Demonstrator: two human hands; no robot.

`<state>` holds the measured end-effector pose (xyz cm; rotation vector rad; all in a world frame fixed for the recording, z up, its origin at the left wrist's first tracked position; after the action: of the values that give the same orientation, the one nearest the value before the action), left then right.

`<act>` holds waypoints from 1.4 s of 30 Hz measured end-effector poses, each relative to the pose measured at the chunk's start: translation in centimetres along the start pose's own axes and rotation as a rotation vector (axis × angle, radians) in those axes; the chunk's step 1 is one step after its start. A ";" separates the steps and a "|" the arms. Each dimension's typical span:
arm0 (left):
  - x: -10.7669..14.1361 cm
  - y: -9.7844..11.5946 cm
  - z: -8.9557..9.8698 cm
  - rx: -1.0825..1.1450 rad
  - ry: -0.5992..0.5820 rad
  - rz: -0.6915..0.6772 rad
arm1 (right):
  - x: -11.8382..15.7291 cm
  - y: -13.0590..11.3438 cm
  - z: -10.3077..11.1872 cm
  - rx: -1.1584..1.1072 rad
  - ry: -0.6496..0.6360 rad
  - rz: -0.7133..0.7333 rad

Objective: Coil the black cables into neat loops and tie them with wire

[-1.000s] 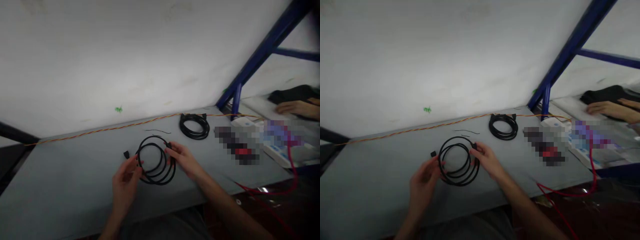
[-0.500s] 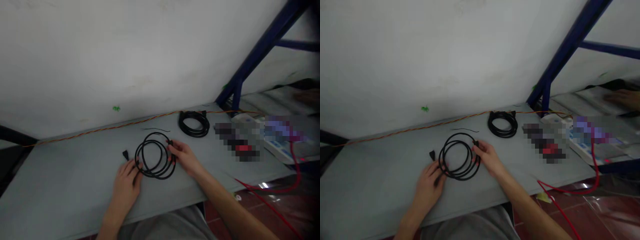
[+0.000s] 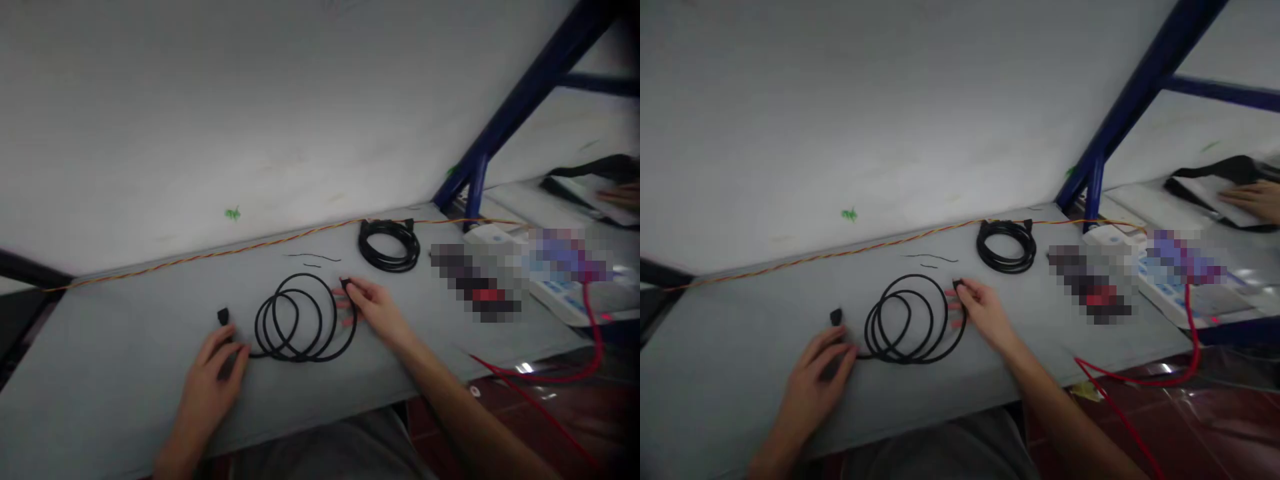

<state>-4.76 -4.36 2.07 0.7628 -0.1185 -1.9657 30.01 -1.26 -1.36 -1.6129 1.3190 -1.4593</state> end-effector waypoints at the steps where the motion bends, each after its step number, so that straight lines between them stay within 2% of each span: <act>1: 0.1 -0.8 0.6 -0.018 0.005 0.012 | -0.1 -0.1 0.4 0.016 0.022 0.010; 7: 0.8 -6.2 4.6 -0.181 0.088 0.064 | -0.7 -1.4 3.4 0.185 0.133 0.148; 11: 1.1 -9.5 6.8 -0.243 0.114 0.089 | -0.9 -2.5 6.3 0.323 0.277 0.199; 16: 1.1 -13.4 8.0 -0.262 0.059 0.141 | -1.2 -3.0 8.8 0.492 0.372 0.227; 20: 0.9 -14.8 8.2 -0.287 0.053 0.178 | -1.3 -3.0 9.1 0.667 0.414 0.325; 23: 0.8 -14.4 8.0 -0.298 0.067 0.204 | -1.0 -2.7 8.1 0.831 0.430 0.365; 28: 0.7 -12.1 7.5 -0.226 0.123 0.232 | 0.0 -2.5 5.5 1.043 0.425 0.331; 33: 1.3 -8.9 6.0 -0.135 0.076 0.158 | 0.4 -2.3 4.2 1.113 0.393 0.352; 37: 2.2 -6.1 4.4 -0.069 0.026 0.112 | 1.6 -3.1 3.2 1.042 0.378 0.444; 40: 2.7 -4.7 3.5 -0.031 -0.016 0.096 | 3.9 -4.3 1.5 0.892 0.265 0.454; 42: 2.8 -4.3 3.0 -0.021 -0.048 0.090 | 6.0 -4.7 -0.4 0.799 0.059 0.454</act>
<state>-10.64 -5.13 1.46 0.6854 -0.1582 -1.8978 30.37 -5.13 5.23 -0.7061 0.8649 -1.4694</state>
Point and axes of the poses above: each hand's wrist, its own x-axis away from the middle knuckle, its own z-axis out of the back of the hand, y = z × x, the point moved 4 cm from there along -x, towards the middle knuckle, and after that the axes turned 2 degrees about -z, right-handed, at the moved point
